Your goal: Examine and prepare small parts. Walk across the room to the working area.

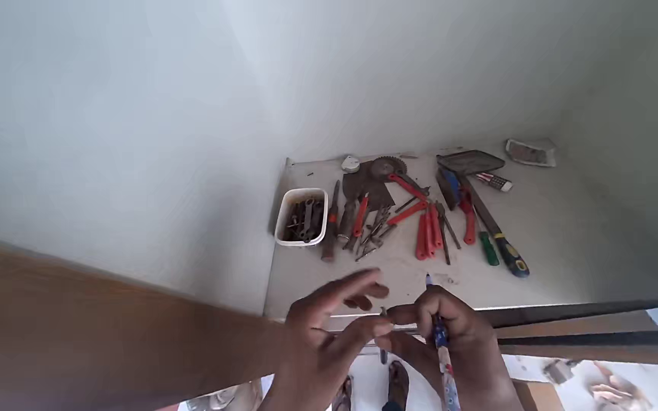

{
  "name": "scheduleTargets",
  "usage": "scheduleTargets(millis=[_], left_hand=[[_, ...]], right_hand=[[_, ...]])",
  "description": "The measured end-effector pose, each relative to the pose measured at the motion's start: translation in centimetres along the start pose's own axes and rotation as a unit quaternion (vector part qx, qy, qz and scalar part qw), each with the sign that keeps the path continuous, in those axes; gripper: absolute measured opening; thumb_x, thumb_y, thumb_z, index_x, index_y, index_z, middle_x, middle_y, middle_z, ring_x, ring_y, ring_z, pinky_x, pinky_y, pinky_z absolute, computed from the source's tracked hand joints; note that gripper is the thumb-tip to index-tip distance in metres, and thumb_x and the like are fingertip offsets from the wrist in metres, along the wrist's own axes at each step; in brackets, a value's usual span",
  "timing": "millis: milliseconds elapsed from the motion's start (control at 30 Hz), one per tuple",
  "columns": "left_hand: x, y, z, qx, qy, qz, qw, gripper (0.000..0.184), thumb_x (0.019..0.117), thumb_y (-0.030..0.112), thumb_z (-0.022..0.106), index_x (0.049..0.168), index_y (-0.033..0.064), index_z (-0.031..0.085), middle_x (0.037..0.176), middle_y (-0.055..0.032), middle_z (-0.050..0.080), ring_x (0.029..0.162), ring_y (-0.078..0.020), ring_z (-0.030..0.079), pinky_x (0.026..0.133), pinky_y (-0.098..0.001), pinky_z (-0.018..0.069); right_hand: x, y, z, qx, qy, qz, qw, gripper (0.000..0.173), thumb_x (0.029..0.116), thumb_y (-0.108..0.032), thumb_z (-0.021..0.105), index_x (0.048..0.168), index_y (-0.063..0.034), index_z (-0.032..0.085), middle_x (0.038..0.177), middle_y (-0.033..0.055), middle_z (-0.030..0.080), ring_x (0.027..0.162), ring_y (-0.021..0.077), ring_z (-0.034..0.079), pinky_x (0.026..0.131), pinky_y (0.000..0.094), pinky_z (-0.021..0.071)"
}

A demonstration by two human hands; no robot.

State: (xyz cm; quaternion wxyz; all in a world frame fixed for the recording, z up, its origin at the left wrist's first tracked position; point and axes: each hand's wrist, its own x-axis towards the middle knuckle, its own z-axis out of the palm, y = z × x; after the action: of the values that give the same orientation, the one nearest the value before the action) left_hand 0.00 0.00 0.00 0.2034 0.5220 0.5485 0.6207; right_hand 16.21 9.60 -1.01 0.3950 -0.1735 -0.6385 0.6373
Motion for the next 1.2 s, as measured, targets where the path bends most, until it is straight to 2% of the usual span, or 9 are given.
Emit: scheduleTargets(millis=[200,300,400,567,800,900,1000,1100,1200], left_hand=[[-0.2,-0.5,2.6,-0.169,0.052,-0.057,0.983,0.016,0.0939,0.017,0.074,0.107,0.0086,0.076,0.095,-0.0125,0.076,0.083,-0.0208,0.076,0.077,-0.0338,0.0656],[0.5,-0.6,2.7,-0.322,0.128,-0.166,0.923,0.010,0.0992,0.012,0.065,0.106,0.0077,0.070,0.092,-0.0198,0.074,0.072,-0.0253,0.076,0.064,-0.0365,0.0654],[0.8,-0.7,2.6,-0.399,0.184,-0.246,0.864,0.015,0.1071,0.010,0.046,0.107,0.0054,0.061,0.094,-0.0227,0.073,0.076,-0.0307,0.077,0.065,-0.0391,0.0655],[-0.5,-1.5,3.2,-0.477,0.207,-0.280,0.807,0.028,0.1114,0.018,0.035,0.106,0.0049,0.059,0.098,-0.0212,0.074,0.078,-0.0297,0.077,0.067,-0.0378,0.0654],[-2.5,-3.3,3.2,-0.586,0.034,-0.220,0.779,0.008,0.0931,0.002,0.066,0.099,0.0025,0.071,0.105,-0.0210,0.073,0.092,-0.0307,0.075,0.082,-0.0431,0.0635],[-3.3,-3.7,3.8,-0.581,-0.030,-0.190,0.791,0.014,0.0966,0.001,0.064,0.109,0.0020,0.070,0.132,-0.0257,0.064,0.093,-0.0303,0.075,0.078,-0.0395,0.0640],[-3.6,-3.8,4.1,-0.573,-0.129,-0.198,0.785,0.036,0.0963,0.000,0.065,0.132,0.0038,0.062,0.144,-0.0219,0.057,0.104,-0.0286,0.072,0.090,-0.0409,0.0609],[-3.5,-3.8,4.3,-0.520,-0.226,-0.214,0.796,0.050,0.1000,0.006,0.061,0.148,0.0060,0.047,0.138,-0.0203,0.060,0.101,-0.0252,0.071,0.087,-0.0390,0.0591],[-3.7,-3.5,4.5,-0.478,-0.250,-0.225,0.811,0.049,0.1008,0.010,0.061,0.149,0.0134,0.050,0.118,-0.0097,0.067,0.091,-0.0149,0.066,0.076,-0.0300,0.0566]], right_hand=[[-1.5,0.6,-1.2,0.038,0.122,0.027,0.991,0.022,0.0862,-0.008,0.080,0.093,-0.0082,0.059,0.088,0.0082,0.076,0.074,0.0118,0.072,0.061,0.0220,0.0570],[-1.2,2.0,-2.3,0.197,0.296,0.131,0.925,0.009,0.0972,-0.002,0.055,0.094,-0.0104,0.056,0.074,0.0024,0.059,0.050,0.0034,0.046,0.045,0.0164,0.0383],[-1.0,1.9,-4.1,0.345,0.383,0.141,0.845,0.016,0.0993,0.002,0.041,0.098,-0.0106,0.052,0.081,0.0033,0.061,0.065,0.0137,0.063,0.067,0.0360,0.0611],[-1.1,-0.3,-3.3,0.386,0.339,0.021,0.858,0.034,0.0810,0.018,0.044,0.093,-0.0118,0.055,0.088,0.0040,0.062,0.081,0.0180,0.068,0.087,0.0471,0.0619],[-1.2,-0.3,-1.6,0.316,0.301,-0.009,0.900,0.032,0.0891,0.013,0.059,0.104,-0.0148,0.055,0.104,0.0088,0.069,0.090,0.0226,0.074,0.081,0.0423,0.0648],[-1.5,0.1,-1.2,0.292,0.269,-0.018,0.917,0.035,0.0890,0.010,0.066,0.110,-0.0146,0.053,0.109,0.0120,0.069,0.088,0.0251,0.075,0.079,0.0419,0.0655],[-1.6,0.5,-0.8,0.250,0.242,-0.038,0.937,0.038,0.0902,0.004,0.070,0.115,-0.0147,0.049,0.113,0.0143,0.068,0.082,0.0257,0.075,0.074,0.0388,0.0658],[-1.7,0.6,-1.2,0.200,0.235,-0.056,0.950,0.046,0.0875,0.003,0.075,0.119,-0.0156,0.046,0.114,0.0140,0.068,0.075,0.0249,0.075,0.069,0.0370,0.0664],[-1.9,0.3,-1.4,0.129,0.219,-0.100,0.962,0.051,0.0847,-0.005,0.082,0.120,-0.0179,0.047,0.110,0.0103,0.069,0.072,0.0214,0.074,0.066,0.0331,0.0664]])
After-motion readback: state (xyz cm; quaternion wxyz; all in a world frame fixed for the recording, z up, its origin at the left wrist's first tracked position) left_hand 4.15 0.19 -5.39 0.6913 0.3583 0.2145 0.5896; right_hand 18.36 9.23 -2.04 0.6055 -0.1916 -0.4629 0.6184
